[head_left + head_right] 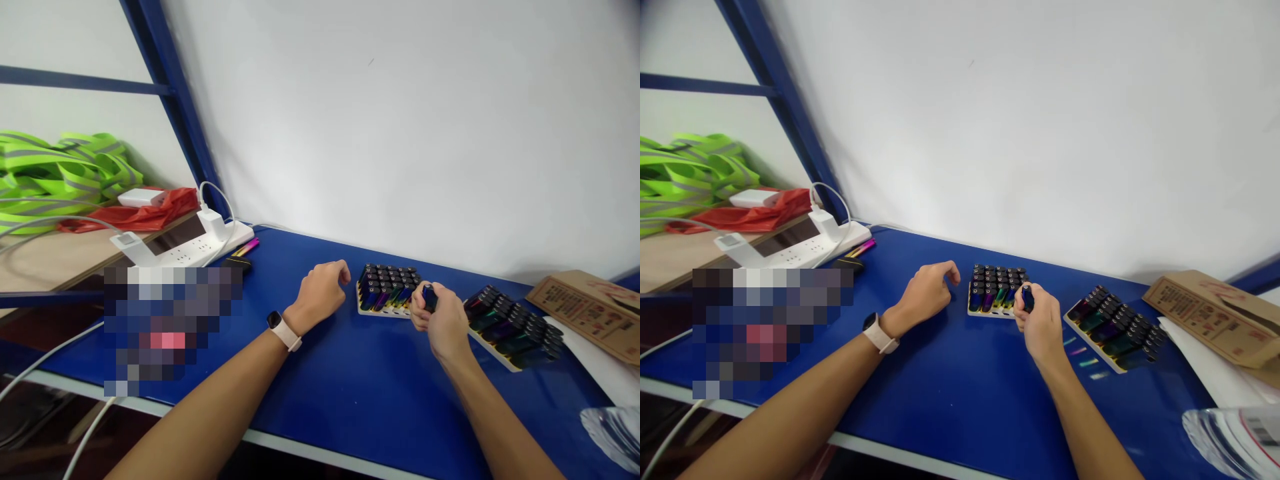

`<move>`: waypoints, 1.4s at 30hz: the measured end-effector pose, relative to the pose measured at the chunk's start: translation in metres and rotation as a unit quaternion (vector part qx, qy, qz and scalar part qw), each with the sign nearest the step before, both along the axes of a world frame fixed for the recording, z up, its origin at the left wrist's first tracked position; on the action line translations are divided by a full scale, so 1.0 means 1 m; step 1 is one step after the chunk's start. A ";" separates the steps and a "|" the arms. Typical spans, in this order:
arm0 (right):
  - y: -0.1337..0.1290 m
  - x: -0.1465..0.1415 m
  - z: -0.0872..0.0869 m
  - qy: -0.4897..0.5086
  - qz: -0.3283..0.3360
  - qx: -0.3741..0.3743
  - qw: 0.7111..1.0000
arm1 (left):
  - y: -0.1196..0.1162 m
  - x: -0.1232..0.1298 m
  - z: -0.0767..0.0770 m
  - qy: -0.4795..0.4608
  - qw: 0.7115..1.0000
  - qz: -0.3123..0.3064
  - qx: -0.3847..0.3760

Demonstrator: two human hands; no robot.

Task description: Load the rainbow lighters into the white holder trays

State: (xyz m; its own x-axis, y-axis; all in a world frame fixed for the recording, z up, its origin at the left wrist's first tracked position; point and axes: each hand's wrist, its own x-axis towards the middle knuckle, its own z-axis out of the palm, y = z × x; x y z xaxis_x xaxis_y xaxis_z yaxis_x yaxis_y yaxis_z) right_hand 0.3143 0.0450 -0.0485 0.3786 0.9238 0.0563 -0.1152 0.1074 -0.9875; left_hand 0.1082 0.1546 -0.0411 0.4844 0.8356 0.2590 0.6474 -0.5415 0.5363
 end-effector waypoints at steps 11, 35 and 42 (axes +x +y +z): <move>-0.013 0.003 0.025 -0.222 0.026 0.039 0.974 | -0.001 0.000 0.000 -0.005 1.000 -0.007 0.009; -0.015 0.016 0.021 -0.506 0.006 0.104 0.856 | -0.004 0.001 0.003 0.012 1.000 -0.017 0.014; -0.019 0.016 0.026 -0.502 -0.004 0.098 0.859 | -0.004 0.001 0.003 0.010 0.999 -0.024 0.019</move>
State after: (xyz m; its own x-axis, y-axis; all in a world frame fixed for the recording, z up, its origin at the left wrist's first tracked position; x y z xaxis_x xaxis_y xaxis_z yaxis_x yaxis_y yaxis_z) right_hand 0.3303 0.0256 -0.0227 0.0549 0.8572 0.5121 0.7859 0.2793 -0.5517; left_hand 0.1088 0.1506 -0.0377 0.5283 0.8013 0.2809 0.6305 -0.5918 0.5022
